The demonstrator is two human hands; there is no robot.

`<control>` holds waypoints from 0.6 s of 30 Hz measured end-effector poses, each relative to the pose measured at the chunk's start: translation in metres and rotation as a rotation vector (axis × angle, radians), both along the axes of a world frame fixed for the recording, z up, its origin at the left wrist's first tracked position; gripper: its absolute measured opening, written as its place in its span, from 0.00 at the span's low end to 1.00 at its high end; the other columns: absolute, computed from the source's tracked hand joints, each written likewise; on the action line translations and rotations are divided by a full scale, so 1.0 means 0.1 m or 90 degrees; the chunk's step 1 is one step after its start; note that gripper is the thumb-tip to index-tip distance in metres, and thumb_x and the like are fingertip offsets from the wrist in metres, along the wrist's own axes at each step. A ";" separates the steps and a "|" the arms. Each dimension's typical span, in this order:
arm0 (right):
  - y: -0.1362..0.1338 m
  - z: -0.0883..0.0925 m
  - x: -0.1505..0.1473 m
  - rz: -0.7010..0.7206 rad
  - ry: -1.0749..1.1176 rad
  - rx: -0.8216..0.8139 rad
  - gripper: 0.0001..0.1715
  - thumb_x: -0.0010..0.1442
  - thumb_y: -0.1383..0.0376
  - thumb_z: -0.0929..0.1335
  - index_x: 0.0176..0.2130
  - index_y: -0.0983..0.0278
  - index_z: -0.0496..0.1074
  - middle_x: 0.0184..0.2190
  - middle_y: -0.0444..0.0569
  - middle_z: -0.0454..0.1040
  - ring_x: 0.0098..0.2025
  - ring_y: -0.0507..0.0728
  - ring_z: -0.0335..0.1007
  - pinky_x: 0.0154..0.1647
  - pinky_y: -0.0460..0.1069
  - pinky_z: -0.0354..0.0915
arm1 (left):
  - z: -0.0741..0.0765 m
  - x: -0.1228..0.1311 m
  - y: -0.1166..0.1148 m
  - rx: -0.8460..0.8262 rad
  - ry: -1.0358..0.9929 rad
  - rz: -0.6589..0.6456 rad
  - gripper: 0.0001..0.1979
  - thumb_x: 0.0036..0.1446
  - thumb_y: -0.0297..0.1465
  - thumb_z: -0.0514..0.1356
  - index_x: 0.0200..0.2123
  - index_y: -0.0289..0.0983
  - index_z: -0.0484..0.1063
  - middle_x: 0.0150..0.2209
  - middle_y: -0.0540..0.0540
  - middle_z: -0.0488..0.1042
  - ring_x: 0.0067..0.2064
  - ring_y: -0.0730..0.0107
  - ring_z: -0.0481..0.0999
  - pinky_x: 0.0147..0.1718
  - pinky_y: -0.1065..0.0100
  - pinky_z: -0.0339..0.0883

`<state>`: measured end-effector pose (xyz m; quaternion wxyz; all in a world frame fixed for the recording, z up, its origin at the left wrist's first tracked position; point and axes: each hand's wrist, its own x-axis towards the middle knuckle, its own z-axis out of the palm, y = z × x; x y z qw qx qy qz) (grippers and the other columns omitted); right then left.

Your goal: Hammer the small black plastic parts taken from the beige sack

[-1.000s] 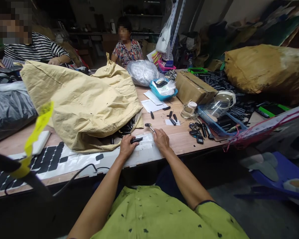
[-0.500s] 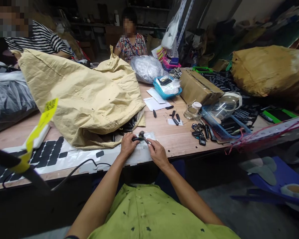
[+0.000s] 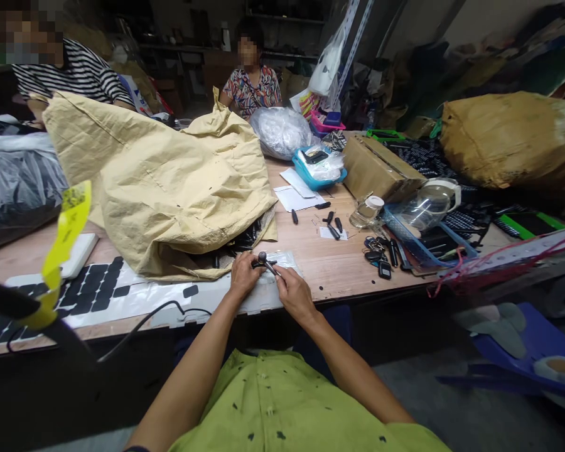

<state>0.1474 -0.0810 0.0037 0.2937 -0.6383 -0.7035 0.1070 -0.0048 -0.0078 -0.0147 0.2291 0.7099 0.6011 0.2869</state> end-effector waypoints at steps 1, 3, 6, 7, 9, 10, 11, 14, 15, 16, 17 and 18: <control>0.01 0.01 0.01 -0.005 0.004 0.008 0.21 0.65 0.68 0.61 0.53 0.57 0.75 0.41 0.49 0.78 0.43 0.55 0.74 0.44 0.47 0.69 | -0.01 0.00 0.00 0.002 -0.001 -0.002 0.06 0.49 0.26 0.68 0.32 0.41 0.76 0.36 0.48 0.74 0.43 0.60 0.71 0.44 0.62 0.65; 0.03 0.02 0.04 -0.014 0.012 0.033 0.21 0.65 0.68 0.61 0.53 0.58 0.75 0.42 0.49 0.78 0.44 0.55 0.74 0.46 0.47 0.69 | -0.02 0.00 0.01 0.005 0.003 -0.004 0.06 0.49 0.26 0.68 0.32 0.41 0.76 0.36 0.48 0.74 0.43 0.59 0.71 0.44 0.61 0.65; 0.02 0.01 0.07 -0.020 0.010 0.050 0.22 0.65 0.68 0.61 0.54 0.57 0.75 0.42 0.49 0.78 0.45 0.55 0.74 0.46 0.47 0.69 | -0.04 0.00 0.02 0.009 0.008 0.000 0.06 0.49 0.26 0.68 0.32 0.41 0.76 0.36 0.48 0.74 0.43 0.59 0.71 0.44 0.61 0.65; 0.01 0.00 0.07 -0.019 0.006 0.047 0.22 0.65 0.68 0.61 0.53 0.57 0.75 0.42 0.49 0.78 0.45 0.55 0.74 0.46 0.47 0.69 | -0.04 0.00 0.01 0.011 0.008 0.001 0.06 0.49 0.26 0.68 0.32 0.41 0.76 0.36 0.48 0.74 0.43 0.59 0.71 0.43 0.61 0.65; -0.02 -0.04 0.08 -0.012 -0.001 0.036 0.21 0.65 0.68 0.61 0.53 0.57 0.75 0.42 0.48 0.78 0.44 0.55 0.74 0.45 0.47 0.69 | -0.04 0.00 0.01 0.014 0.006 0.004 0.06 0.49 0.26 0.68 0.31 0.41 0.76 0.36 0.48 0.74 0.43 0.59 0.71 0.43 0.61 0.65; -0.03 -0.06 0.08 -0.011 -0.004 0.032 0.21 0.65 0.69 0.61 0.52 0.57 0.75 0.41 0.48 0.78 0.43 0.55 0.74 0.44 0.46 0.68 | -0.04 0.01 0.01 0.015 0.005 0.005 0.06 0.49 0.26 0.68 0.31 0.41 0.76 0.36 0.48 0.74 0.43 0.59 0.71 0.43 0.61 0.65; -0.02 -0.07 0.08 -0.013 -0.007 0.030 0.21 0.65 0.68 0.61 0.52 0.58 0.75 0.41 0.48 0.78 0.43 0.54 0.74 0.44 0.46 0.68 | -0.04 0.01 0.00 0.015 0.006 0.006 0.06 0.49 0.26 0.68 0.31 0.41 0.76 0.36 0.48 0.74 0.43 0.59 0.71 0.43 0.61 0.65; 0.06 -0.05 0.13 -0.052 -0.022 0.033 0.21 0.65 0.68 0.61 0.53 0.57 0.75 0.41 0.48 0.77 0.43 0.55 0.73 0.44 0.46 0.67 | -0.02 0.01 -0.01 0.017 0.013 0.004 0.06 0.49 0.26 0.68 0.31 0.41 0.75 0.36 0.48 0.74 0.42 0.59 0.71 0.43 0.62 0.65; 0.12 -0.03 0.17 -0.074 -0.030 0.033 0.21 0.65 0.68 0.61 0.53 0.57 0.75 0.41 0.48 0.77 0.43 0.55 0.73 0.44 0.47 0.67 | -0.01 0.01 -0.01 0.017 0.014 0.002 0.06 0.49 0.26 0.68 0.31 0.41 0.75 0.36 0.48 0.74 0.43 0.59 0.71 0.43 0.62 0.65; 0.18 -0.01 0.21 -0.098 -0.041 0.031 0.21 0.65 0.68 0.61 0.53 0.57 0.75 0.42 0.49 0.76 0.44 0.56 0.72 0.43 0.47 0.66 | 0.00 0.01 -0.02 0.016 0.016 0.001 0.07 0.49 0.26 0.68 0.31 0.40 0.74 0.36 0.48 0.73 0.43 0.59 0.70 0.43 0.61 0.64; 0.25 0.01 0.26 -0.123 -0.053 0.025 0.21 0.65 0.68 0.62 0.53 0.57 0.76 0.42 0.49 0.76 0.44 0.56 0.72 0.42 0.47 0.66 | 0.01 0.00 -0.02 0.015 0.017 -0.002 0.07 0.49 0.26 0.67 0.31 0.40 0.74 0.36 0.48 0.73 0.43 0.59 0.70 0.43 0.61 0.64; 0.32 0.03 0.31 -0.147 -0.070 0.015 0.21 0.64 0.68 0.62 0.53 0.57 0.76 0.41 0.49 0.76 0.43 0.57 0.71 0.41 0.48 0.65 | 0.02 0.00 -0.02 0.014 0.017 -0.005 0.07 0.49 0.25 0.67 0.31 0.40 0.73 0.36 0.48 0.73 0.43 0.59 0.70 0.43 0.61 0.64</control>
